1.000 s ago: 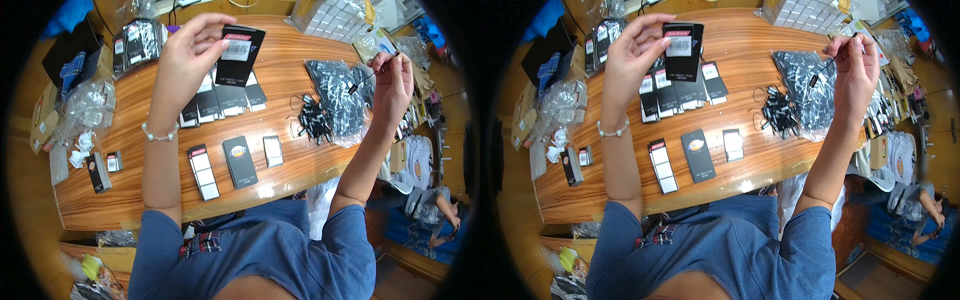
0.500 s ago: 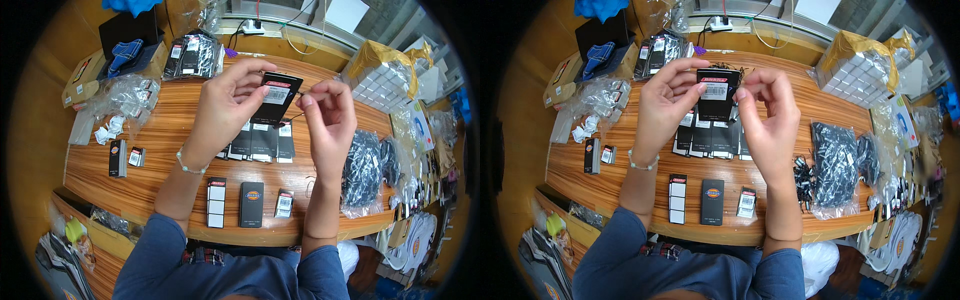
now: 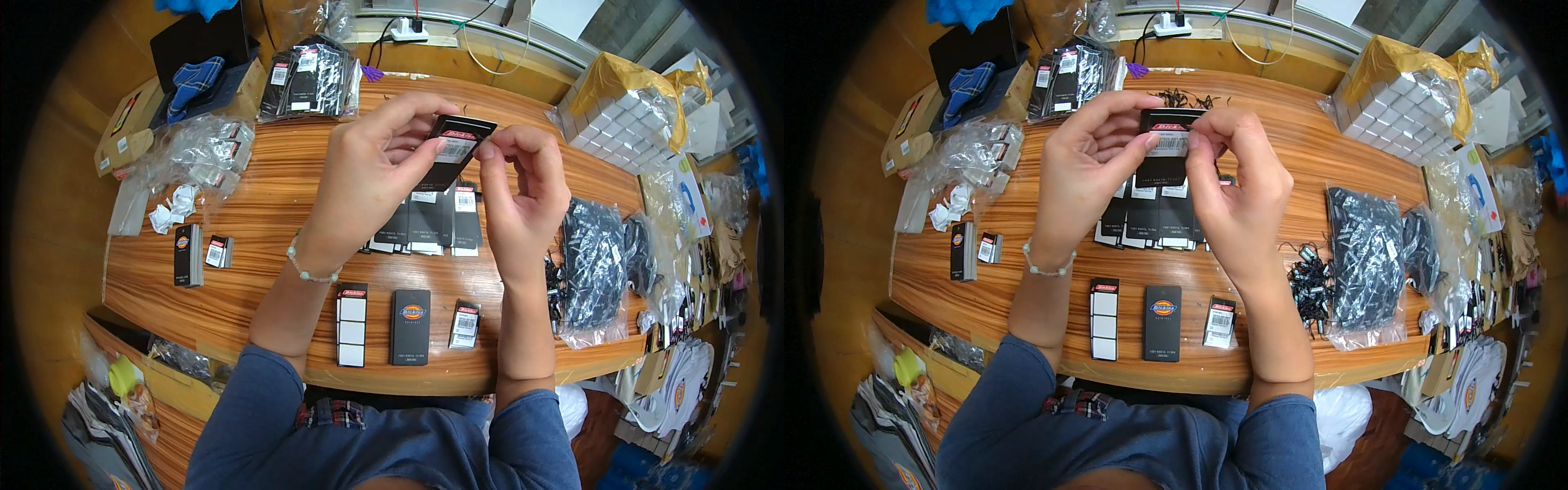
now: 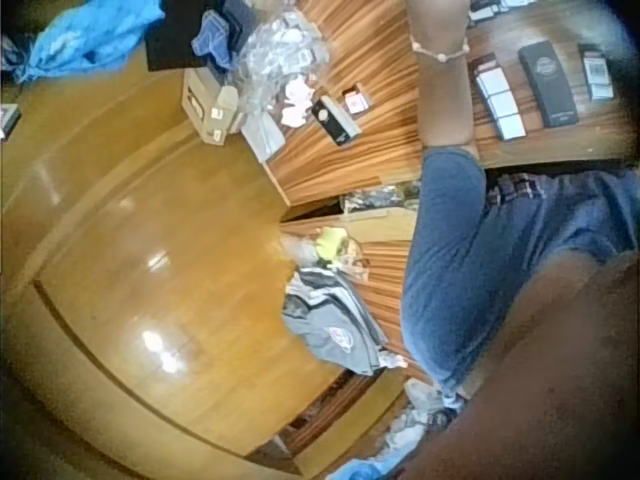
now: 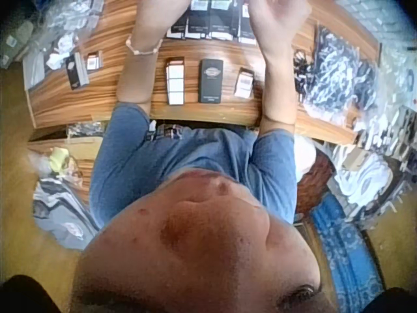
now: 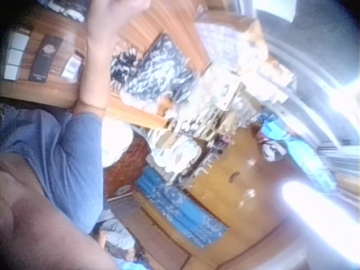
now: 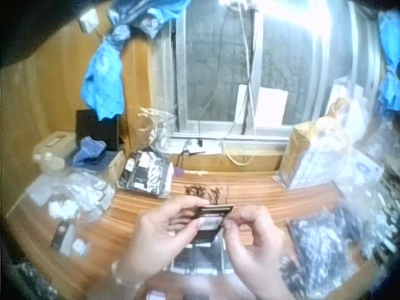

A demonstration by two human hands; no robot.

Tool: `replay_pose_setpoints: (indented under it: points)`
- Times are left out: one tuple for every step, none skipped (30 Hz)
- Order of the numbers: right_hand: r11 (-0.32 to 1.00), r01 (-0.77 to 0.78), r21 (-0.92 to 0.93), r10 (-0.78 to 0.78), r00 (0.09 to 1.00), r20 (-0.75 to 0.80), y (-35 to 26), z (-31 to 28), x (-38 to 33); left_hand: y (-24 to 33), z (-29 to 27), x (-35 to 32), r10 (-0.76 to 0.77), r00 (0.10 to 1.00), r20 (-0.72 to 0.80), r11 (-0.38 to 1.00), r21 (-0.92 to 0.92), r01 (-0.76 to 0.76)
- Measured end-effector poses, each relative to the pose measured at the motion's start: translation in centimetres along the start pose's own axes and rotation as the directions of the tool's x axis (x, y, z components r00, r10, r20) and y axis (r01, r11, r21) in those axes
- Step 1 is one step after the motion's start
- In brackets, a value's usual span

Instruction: The person sits at a wooden table and repeatedly picks up small black tags and rectangular boxes. They thread a black string through the hole in each tag and place the tagged items onto a growing pile on the table.

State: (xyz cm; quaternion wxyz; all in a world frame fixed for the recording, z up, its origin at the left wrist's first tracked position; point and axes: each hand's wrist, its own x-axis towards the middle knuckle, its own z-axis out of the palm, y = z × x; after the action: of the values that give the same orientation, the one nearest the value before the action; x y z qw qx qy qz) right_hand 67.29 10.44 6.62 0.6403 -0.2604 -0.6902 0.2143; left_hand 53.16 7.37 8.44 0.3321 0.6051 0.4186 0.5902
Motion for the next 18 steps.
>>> replay_pose_setpoints:
  points:
    - [1.000, 0.020, -0.006, -0.020, 1.000, 0.004, 0.2, 0.0, 0.0, 0.0, 0.1, 0.0, 0.006, 1.000, -0.001, 1.000, 0.005, -0.006]
    - [0.999, 0.025, -0.025, -0.024, 1.000, 0.007, 0.3, 0.1, 0.1, 0.0, 0.1, 0.0, 0.003, 1.000, 0.007, 1.000, 0.006, -0.003]
    - [0.999, 0.030, -0.044, -0.029, 1.000, 0.010, 0.5, 0.1, 0.1, 0.0, 0.2, 0.0, -0.001, 1.000, 0.015, 1.000, 0.009, 0.001]
    - [0.997, 0.034, -0.065, -0.033, 0.999, 0.012, 0.6, 0.1, 0.1, 0.0, 0.3, -0.1, -0.005, 1.000, 0.024, 1.000, 0.009, 0.005]
    - [0.996, 0.042, -0.077, -0.041, 0.999, 0.012, 0.6, 0.1, 0.1, 0.1, 0.4, -0.1, 0.000, 1.000, 0.027, 1.000, 0.008, 0.000]
    - [0.995, 0.050, -0.088, -0.049, 0.999, 0.012, 0.7, 0.0, 0.1, 0.1, 0.5, -0.1, 0.004, 1.000, 0.029, 1.000, 0.008, -0.004]
    - [0.993, 0.059, -0.097, -0.058, 0.998, 0.014, 0.7, 0.0, 0.1, 0.1, 0.5, -0.1, 0.009, 1.000, 0.028, 1.000, 0.008, -0.009]
    - [0.993, 0.059, -0.099, -0.058, 0.998, 0.016, 0.8, 0.0, 0.1, 0.1, 0.5, -0.1, 0.009, 1.000, 0.030, 1.000, 0.019, -0.009]
    - [0.993, 0.059, -0.100, -0.057, 0.998, 0.017, 0.8, 0.1, 0.1, 0.0, 0.5, -0.1, 0.008, 0.999, 0.032, 0.999, 0.031, -0.009]
    - [0.993, 0.058, -0.103, -0.056, 0.998, 0.020, 0.9, 0.1, 0.0, -0.1, 0.5, -0.2, 0.008, 0.999, 0.033, 0.999, 0.041, -0.009]
    - [0.992, 0.065, -0.109, -0.065, 0.998, 0.010, 1.0, 0.2, -0.1, -0.2, 0.5, -0.2, 0.012, 0.999, 0.034, 0.999, 0.039, -0.013]
    - [0.991, 0.072, -0.116, -0.073, 0.997, -0.001, 1.1, 0.3, -0.2, -0.3, 0.5, -0.2, 0.016, 0.999, 0.034, 0.999, 0.037, -0.017]
    - [0.990, 0.079, -0.120, -0.081, 0.997, -0.013, 1.1, 0.4, -0.2, -0.2, 0.6, -0.2, 0.020, 0.999, 0.035, 0.999, 0.038, -0.021]
    - [0.986, 0.108, -0.131, -0.112, 0.993, -0.025, 1.2, 0.5, -0.2, -0.1, 0.6, -0.2, 0.011, 0.999, 0.038, 0.999, 0.030, -0.013]
    - [0.981, 0.136, -0.141, -0.142, 0.989, -0.037, 1.3, 0.5, -0.2, 0.0, 0.7, -0.2, 0.003, 0.999, 0.042, 1.000, 0.022, -0.004]
    - [0.975, 0.163, -0.152, -0.173, 0.984, -0.051, 1.4, 0.6, -0.3, 0.0, 0.7, -0.2, -0.006, 0.999, 0.049, 1.000, 0.016, 0.005]
    - [0.974, 0.170, -0.148, -0.179, 0.982, -0.056, 1.5, 0.7, -0.3, 0.0, 0.7, -0.3, -0.002, 0.999, 0.044, 1.000, 0.027, 0.000]
    - [0.974, 0.176, -0.143, -0.186, 0.981, -0.061, 1.5, 0.8, -0.3, 0.0, 0.7, -0.3, 0.003, 0.999, 0.040, 0.999, 0.038, -0.004]
